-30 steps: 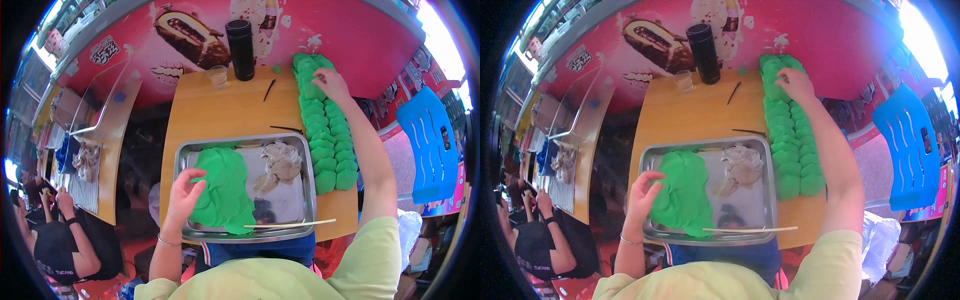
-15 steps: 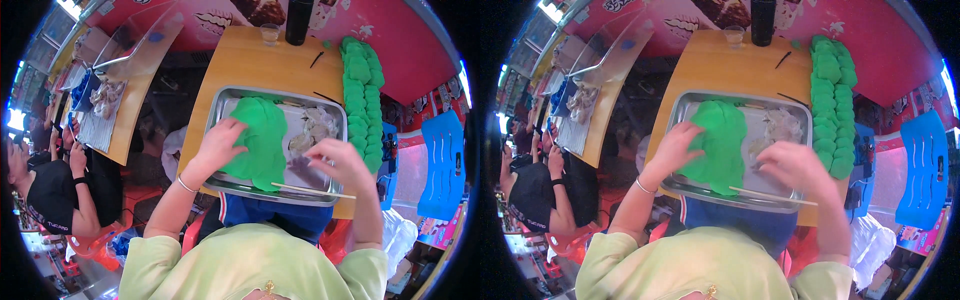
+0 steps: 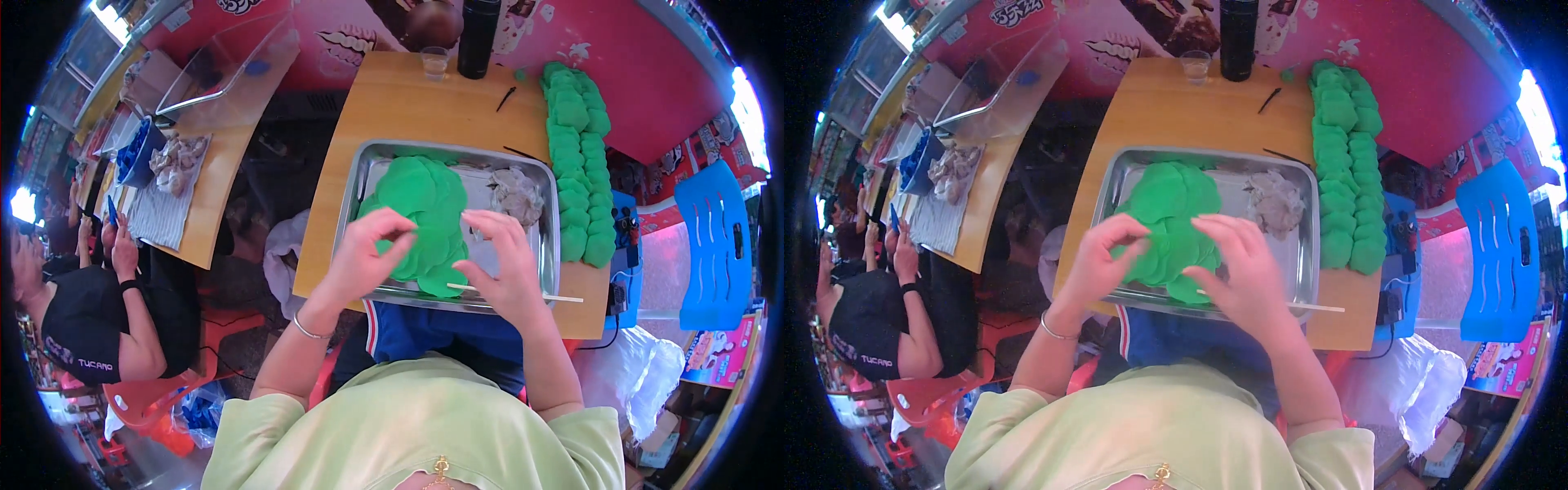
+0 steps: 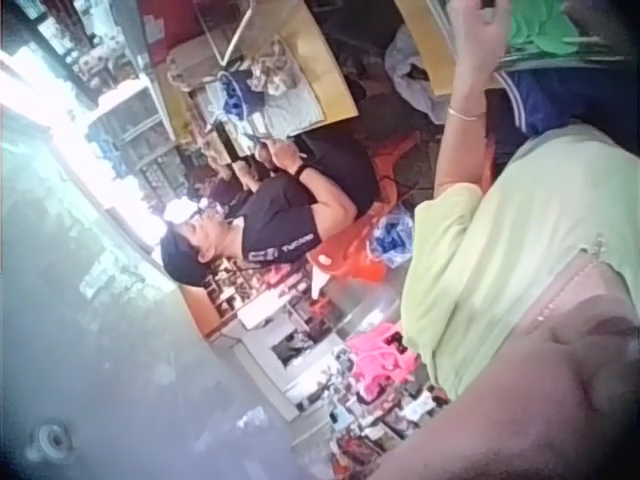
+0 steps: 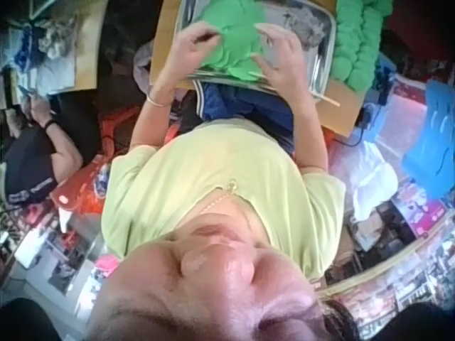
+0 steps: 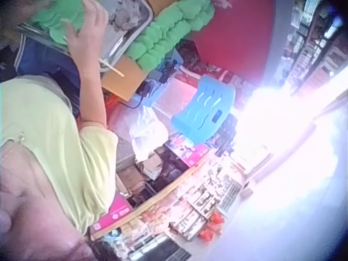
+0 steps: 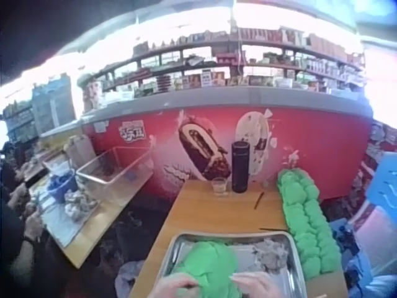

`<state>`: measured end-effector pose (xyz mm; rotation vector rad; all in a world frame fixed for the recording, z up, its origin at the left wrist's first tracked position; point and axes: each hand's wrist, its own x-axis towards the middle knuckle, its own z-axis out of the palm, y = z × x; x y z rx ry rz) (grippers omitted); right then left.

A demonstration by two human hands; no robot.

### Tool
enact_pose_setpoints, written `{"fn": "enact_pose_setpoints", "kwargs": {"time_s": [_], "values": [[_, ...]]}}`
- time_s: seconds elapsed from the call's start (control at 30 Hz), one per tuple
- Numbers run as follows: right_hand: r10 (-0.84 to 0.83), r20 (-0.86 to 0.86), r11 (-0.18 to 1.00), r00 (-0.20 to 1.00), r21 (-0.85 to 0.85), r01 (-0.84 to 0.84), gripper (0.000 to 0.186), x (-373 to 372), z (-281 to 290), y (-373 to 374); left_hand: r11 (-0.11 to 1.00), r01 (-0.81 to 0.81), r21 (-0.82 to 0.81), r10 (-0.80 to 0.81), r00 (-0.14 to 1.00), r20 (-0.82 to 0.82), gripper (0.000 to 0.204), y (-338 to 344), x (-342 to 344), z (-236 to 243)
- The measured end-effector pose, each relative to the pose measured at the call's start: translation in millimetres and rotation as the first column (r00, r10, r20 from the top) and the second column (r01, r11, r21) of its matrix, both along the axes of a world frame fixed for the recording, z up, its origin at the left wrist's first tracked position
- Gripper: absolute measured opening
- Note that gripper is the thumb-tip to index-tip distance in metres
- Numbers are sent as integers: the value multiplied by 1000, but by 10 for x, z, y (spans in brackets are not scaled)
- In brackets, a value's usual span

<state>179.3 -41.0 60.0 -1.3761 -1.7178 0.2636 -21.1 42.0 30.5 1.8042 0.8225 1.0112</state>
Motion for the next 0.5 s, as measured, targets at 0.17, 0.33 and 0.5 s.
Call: {"fn": "enact_pose_setpoints", "kwargs": {"time_s": [0.17,0.33,0.5], "values": [[83,13,996,996,10,-83,31,-158,33,-38,971,191,-146,-185,981,55,13,-275,112,151],[-29,-332,963,943,-263,-63,25,-158,-28,-129,883,189,-430,-46,946,322,20,-429,176,85],[-87,-525,957,847,-280,-75,26,-128,-113,-228,946,140,-293,-103,985,139,14,-429,83,0]]}}
